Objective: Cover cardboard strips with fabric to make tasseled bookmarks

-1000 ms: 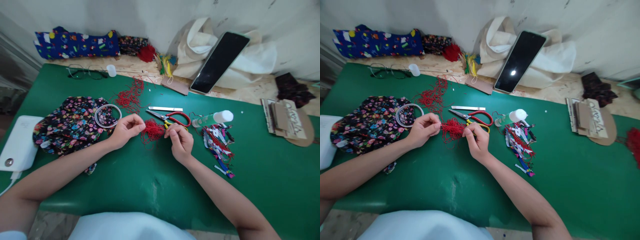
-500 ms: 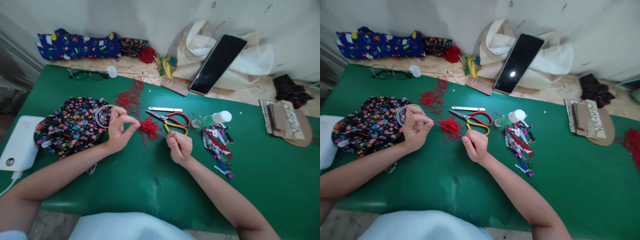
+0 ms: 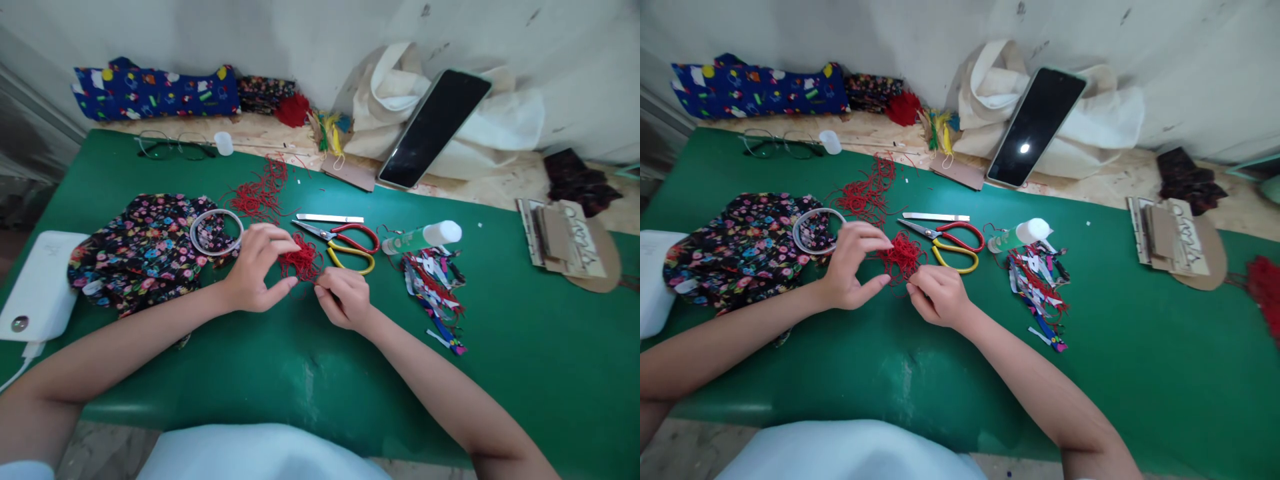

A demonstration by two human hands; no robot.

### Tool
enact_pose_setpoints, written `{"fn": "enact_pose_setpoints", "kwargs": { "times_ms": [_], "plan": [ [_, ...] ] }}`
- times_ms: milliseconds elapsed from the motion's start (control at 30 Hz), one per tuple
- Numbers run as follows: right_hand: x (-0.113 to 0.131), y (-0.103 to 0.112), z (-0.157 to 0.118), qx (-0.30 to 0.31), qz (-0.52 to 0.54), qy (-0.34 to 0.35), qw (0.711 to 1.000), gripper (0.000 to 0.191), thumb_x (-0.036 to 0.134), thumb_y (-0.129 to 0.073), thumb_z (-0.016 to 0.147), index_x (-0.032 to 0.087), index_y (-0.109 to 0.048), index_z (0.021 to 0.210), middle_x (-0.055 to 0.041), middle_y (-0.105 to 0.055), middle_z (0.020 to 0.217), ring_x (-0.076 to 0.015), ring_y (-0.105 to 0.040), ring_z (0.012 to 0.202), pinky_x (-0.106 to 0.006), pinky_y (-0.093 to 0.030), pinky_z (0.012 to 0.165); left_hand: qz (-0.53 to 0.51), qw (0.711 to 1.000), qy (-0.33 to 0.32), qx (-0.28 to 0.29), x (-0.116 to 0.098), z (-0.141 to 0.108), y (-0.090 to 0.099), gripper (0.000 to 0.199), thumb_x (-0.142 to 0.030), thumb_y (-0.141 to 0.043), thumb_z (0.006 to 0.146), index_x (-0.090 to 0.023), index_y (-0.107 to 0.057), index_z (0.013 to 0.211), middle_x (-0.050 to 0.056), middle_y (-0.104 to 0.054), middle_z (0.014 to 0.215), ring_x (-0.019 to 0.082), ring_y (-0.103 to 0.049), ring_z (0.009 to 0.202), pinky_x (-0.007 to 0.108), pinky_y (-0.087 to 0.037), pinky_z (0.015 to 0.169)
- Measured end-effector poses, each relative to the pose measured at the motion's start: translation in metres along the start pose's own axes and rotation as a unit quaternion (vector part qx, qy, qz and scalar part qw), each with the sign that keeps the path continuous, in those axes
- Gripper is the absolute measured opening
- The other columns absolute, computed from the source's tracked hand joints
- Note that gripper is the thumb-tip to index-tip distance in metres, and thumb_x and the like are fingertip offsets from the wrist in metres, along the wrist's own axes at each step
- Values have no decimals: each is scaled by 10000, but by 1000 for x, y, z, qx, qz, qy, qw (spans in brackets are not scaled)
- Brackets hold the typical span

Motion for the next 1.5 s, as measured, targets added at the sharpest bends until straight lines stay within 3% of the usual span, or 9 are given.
{"fn": "enact_pose_setpoints", "kwargs": {
  "times_ms": [133, 267, 567, 1167, 1500],
  "plan": [
    [3, -4, 1, 34, -67, 39, 996, 124, 106, -544, 888, 209, -529, 819, 29, -524, 610, -110, -441, 521, -253, -332, 519, -92, 985, -42, 140, 1, -1, -11, 243, -326, -624, 894, -193, -586, 1094, 77, -691, 995, 215, -620, 991, 363, -447, 893],
    [5, -6, 0, 53, -98, 50, 993, 132, 110, -547, 893, 203, -540, 800, 18, -549, 620, -114, -463, 542, -257, -339, 530, -187, 964, -7, 192, 7, -2, -17, 113, -280, -621, 921, -175, -638, 959, 43, -698, 846, 144, -641, 815, 252, -500, 769],
    [1, -3, 0, 5, -95, 1, 995, 85, 152, -545, 922, 203, -575, 862, 17, -570, 623, -102, -469, 523, -230, -390, 525, -226, 961, 70, 140, 8, 7, -9, 121, -230, -611, 926, -167, -650, 831, -1, -700, 705, 87, -643, 655, 188, -497, 684],
    [1, 3, -1, -58, -69, -57, 994, 115, 122, -551, 895, 204, -602, 832, 9, -615, 623, -99, -512, 498, -221, -428, 499, -251, 957, 108, 99, 11, 4, -8, 138, -233, -612, 922, -181, -634, 796, -18, -684, 657, 84, -632, 623, 200, -476, 656],
    [0, 7, 1, -119, -75, -99, 985, 122, 134, -632, 874, 223, -715, 882, 23, -641, 572, -101, -540, 459, -235, -463, 503, -249, 959, 104, 85, 13, 3, -8, 166, -252, -591, 929, -182, -618, 781, -12, -660, 638, 95, -605, 602, 221, -473, 632]
  ]
}}
Point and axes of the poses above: each hand's wrist, its own z-axis towards the middle knuckle, its own y-axis out of the back of the hand, x = y × z, the point moved 3 cm from there along z, towards the middle knuckle
